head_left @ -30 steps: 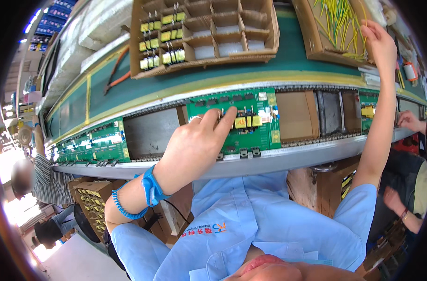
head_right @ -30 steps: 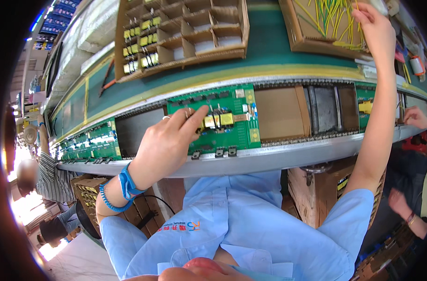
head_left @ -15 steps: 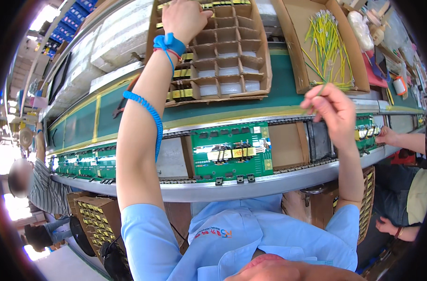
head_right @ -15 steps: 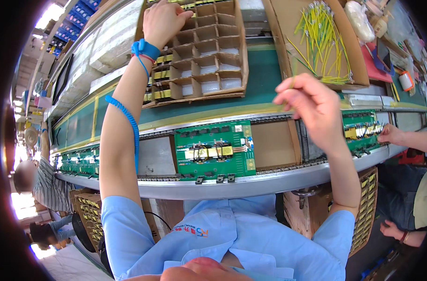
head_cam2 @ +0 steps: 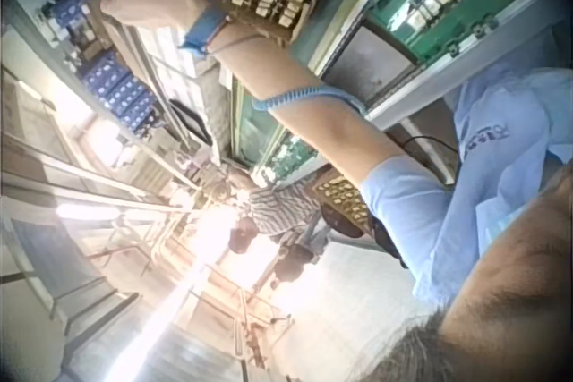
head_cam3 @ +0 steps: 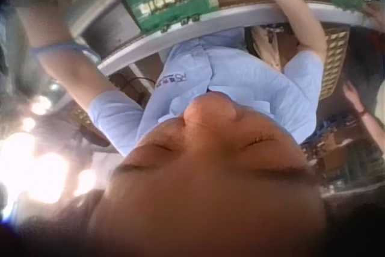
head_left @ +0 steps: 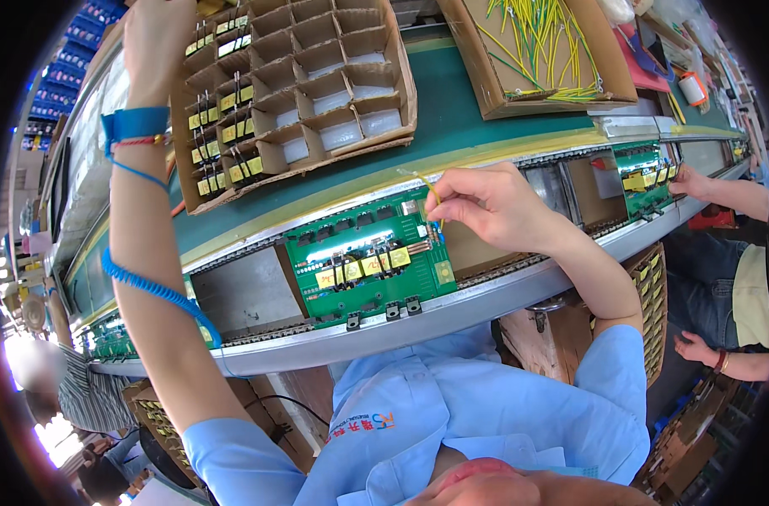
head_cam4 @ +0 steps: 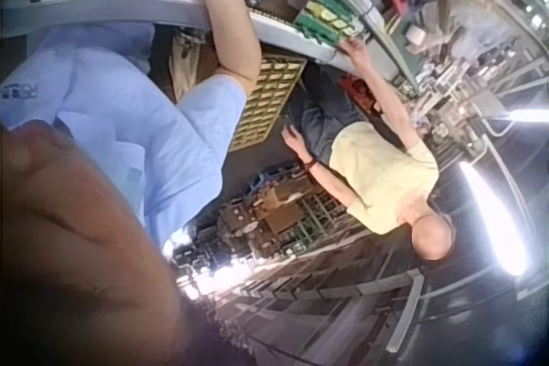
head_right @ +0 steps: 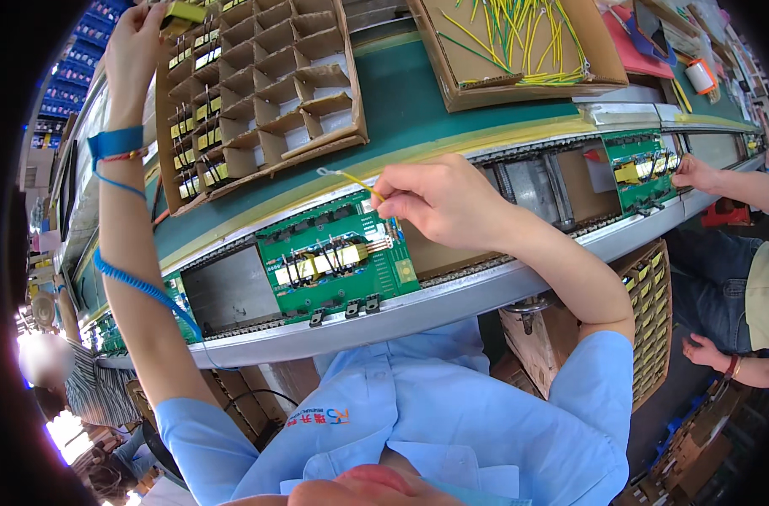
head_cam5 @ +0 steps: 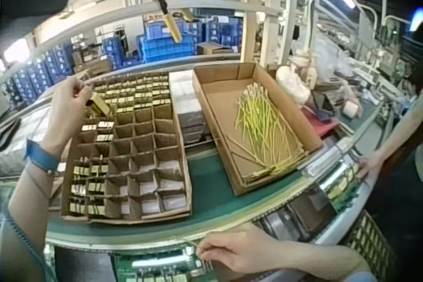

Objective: Manually mounting yellow transformers onto printed circuit boards on a factory assembly line.

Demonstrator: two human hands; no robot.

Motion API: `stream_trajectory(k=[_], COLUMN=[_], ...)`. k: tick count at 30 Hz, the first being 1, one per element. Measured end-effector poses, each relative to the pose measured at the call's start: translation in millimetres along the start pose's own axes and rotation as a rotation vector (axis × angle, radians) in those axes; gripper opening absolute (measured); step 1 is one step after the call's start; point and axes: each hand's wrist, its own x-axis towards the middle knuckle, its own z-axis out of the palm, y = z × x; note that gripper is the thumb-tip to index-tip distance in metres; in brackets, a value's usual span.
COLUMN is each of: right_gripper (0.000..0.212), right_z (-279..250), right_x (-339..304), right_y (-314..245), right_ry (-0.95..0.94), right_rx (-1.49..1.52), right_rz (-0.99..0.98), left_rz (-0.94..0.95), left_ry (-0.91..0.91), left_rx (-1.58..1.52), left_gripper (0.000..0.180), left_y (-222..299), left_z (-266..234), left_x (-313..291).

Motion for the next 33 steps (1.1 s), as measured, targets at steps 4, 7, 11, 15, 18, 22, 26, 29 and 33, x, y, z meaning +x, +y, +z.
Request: stream_trajectory(k=[4, 7, 11, 15, 18, 22, 26, 29, 33], right_gripper=[0.005, 0.006, 0.008, 0.010, 0.013, 0.018, 0.024, 0.030, 0.036], right_z=[7, 10, 10, 15, 19, 17, 22, 12, 12], right_x=[-1, 0, -1, -2, -4, -5, -3, -7, -13], right_y=[4, 5, 8, 5, 7, 8, 1, -4, -14], right_ry=[-0.024, -0.004, 0.030, 0.052, 0.094, 0.048, 0.034, 0.076, 0.142], right_rx=[-0.113, -0.174, -0.224, -0.296, -0.334, -0.415, -0.456, -0.495, -0.485], right_rz=[-0.071, -0.140, -0.166, -0.252, -0.377, -0.455, -0.458, -0.374, -0.487], left_rz=[0.067, 0.105, 0.101, 0.404, 0.321, 0.281, 0.103, -0.030, -0.418], left_ry=[-0.168, -0.223, -0.337, -0.511, -0.489, -0.290, -0.368, -0.406, -0.561], left_rx=[0.386, 0.466, 0.062, 0.494, 0.476, 0.329, 0.025, -0.208, -0.701], left_gripper=[0.031, 0.038, 0.035, 0.042, 0.043, 0.037, 0.047, 0.035, 0.051], left_y=[-17, -26, 48, 27, 21, 10, -26, 18, 41], left_z=[-7, -7, -33, -35, -35, -53, -133, -187, -196], left_x=[-25, -33, -47, -44, -44, -48, -47, -92, -188])
